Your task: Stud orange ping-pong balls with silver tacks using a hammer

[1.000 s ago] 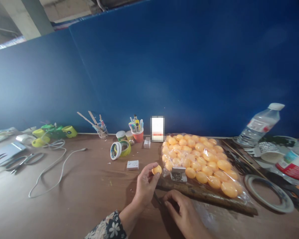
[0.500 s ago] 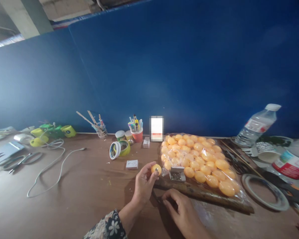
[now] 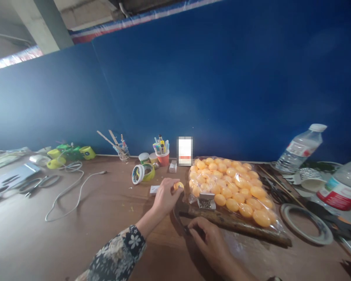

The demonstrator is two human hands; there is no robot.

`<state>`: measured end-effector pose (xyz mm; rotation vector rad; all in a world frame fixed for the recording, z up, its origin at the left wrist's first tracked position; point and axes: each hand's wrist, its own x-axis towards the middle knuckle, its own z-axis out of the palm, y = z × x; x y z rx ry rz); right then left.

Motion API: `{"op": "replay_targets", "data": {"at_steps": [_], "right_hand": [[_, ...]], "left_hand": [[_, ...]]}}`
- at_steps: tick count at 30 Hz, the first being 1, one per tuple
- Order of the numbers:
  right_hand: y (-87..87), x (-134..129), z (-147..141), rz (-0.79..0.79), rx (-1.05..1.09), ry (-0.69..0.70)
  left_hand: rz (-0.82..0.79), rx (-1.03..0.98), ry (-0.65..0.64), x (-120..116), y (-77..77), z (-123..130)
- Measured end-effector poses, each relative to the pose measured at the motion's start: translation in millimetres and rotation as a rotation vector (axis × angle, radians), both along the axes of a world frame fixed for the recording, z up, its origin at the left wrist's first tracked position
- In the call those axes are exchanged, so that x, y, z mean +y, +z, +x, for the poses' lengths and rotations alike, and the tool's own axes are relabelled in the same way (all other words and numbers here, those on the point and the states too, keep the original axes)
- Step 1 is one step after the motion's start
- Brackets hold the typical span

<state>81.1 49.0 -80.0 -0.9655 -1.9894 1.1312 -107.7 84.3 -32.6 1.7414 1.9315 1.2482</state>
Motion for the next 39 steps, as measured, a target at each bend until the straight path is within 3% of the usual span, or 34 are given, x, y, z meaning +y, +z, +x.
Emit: {"op": "replay_targets", "data": {"at_steps": [8, 15, 19, 24, 31, 39], "right_hand": [[-3.4, 0.5, 0.6, 0.022, -0.023, -0.018], [-4.6, -1.7, 0.3, 0.026, -0.023, -0.022], [-4.6, -1.2, -0.5, 0.034, -0.024, -0.033], [-4.7, 0.1, -1.0, 0.054, -0.029, -0.049], [-4.3, -0.5, -0.5, 0.063, -0.036, -0.044], [-1.8, 0.9, 0.2, 0.061, -0.027, -0.019]], "left_hand": [[-0.145, 0.335, 0.014, 15.4, 13.9, -2.5], [-0.249, 0.587, 0.266, 60.3, 51.5, -64.0], [-0.379, 0.694, 0.339, 85.2, 46.6, -90.9], [-0.433, 0.731, 0.332, 94.8, 31.3, -100.5], [-0.348, 0.677, 0.282, 94.5, 29.3, -100.7], [0.027, 0.419, 0.243, 55.6, 42.9, -78.3]]}}
